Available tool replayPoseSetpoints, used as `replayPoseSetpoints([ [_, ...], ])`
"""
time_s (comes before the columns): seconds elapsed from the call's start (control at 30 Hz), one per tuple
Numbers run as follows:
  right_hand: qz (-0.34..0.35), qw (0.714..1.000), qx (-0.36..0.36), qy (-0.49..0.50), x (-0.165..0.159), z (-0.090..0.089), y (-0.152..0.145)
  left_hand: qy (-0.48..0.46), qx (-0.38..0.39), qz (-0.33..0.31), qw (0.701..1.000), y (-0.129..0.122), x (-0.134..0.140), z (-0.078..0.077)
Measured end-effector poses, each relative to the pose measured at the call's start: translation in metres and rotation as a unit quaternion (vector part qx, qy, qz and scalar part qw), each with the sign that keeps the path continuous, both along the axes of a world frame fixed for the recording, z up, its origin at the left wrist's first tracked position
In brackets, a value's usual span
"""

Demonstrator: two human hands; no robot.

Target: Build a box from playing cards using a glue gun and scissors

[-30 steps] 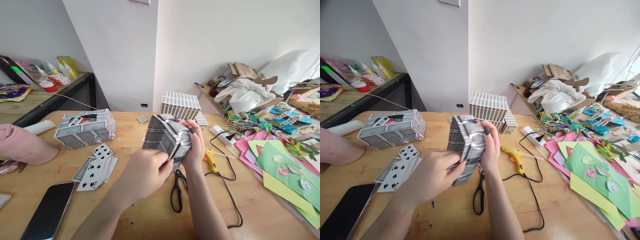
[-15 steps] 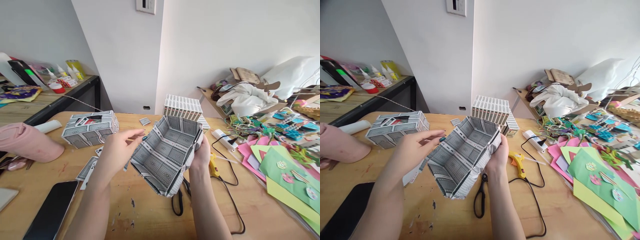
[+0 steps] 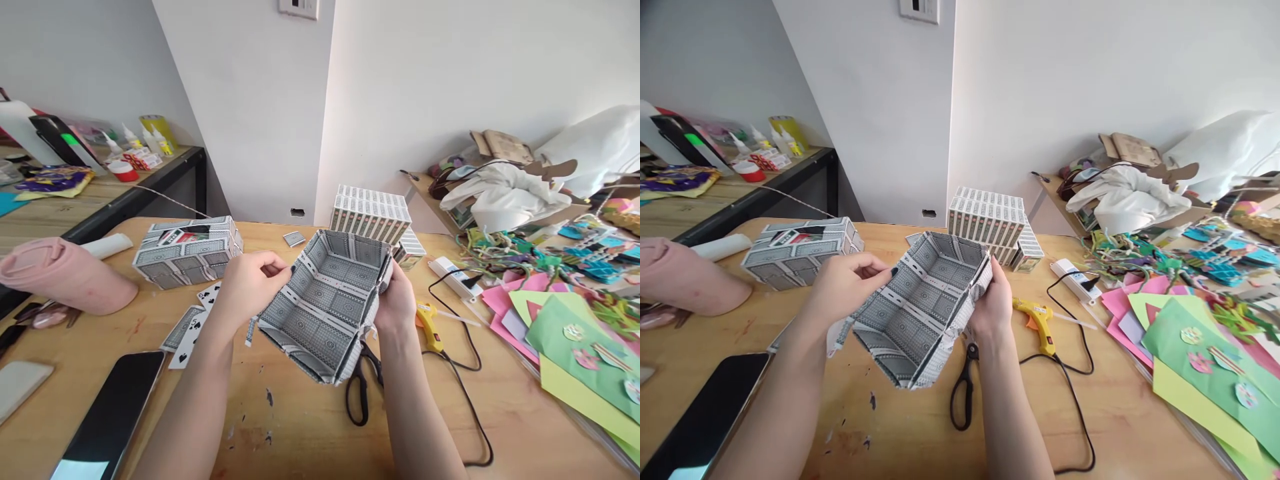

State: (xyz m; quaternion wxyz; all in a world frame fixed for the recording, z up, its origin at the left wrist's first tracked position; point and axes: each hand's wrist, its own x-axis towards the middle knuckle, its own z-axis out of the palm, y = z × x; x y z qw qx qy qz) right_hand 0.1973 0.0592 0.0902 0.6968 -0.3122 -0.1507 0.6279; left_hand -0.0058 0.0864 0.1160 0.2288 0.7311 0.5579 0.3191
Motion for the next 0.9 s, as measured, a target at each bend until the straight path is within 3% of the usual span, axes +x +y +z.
replayPoseSetpoints([
  [0.27,0.145,0.987,-0.062,-0.004,-0.001,-0.013,0.004,0.040,0.043,0.066,0.996,0.012,-0.016,-0.005],
  [0.47,0.152,0.982,-0.101,-0.043,-0.003,-0.036,0.019,0.160,0.011,0.114,0.980,0.025,-0.021,-0.019],
  [0.57,0.160,0.976,-0.118,-0.090,-0.005,-0.050,0.024,0.220,-0.029,0.093,0.971,0.032,-0.019,-0.030],
  [0.77,0.148,0.952,-0.070,-0.259,-0.011,-0.072,0.025,0.336,-0.103,0.017,0.936,0.038,-0.021,-0.046],
  [0.83,0.139,0.931,-0.080,-0.327,-0.011,-0.076,0.025,0.317,-0.150,-0.019,0.936,0.039,-0.024,-0.048],
  [0.9,0.121,0.885,-0.082,-0.442,-0.011,-0.080,0.024,0.273,-0.187,-0.024,0.943,0.040,-0.026,-0.051],
])
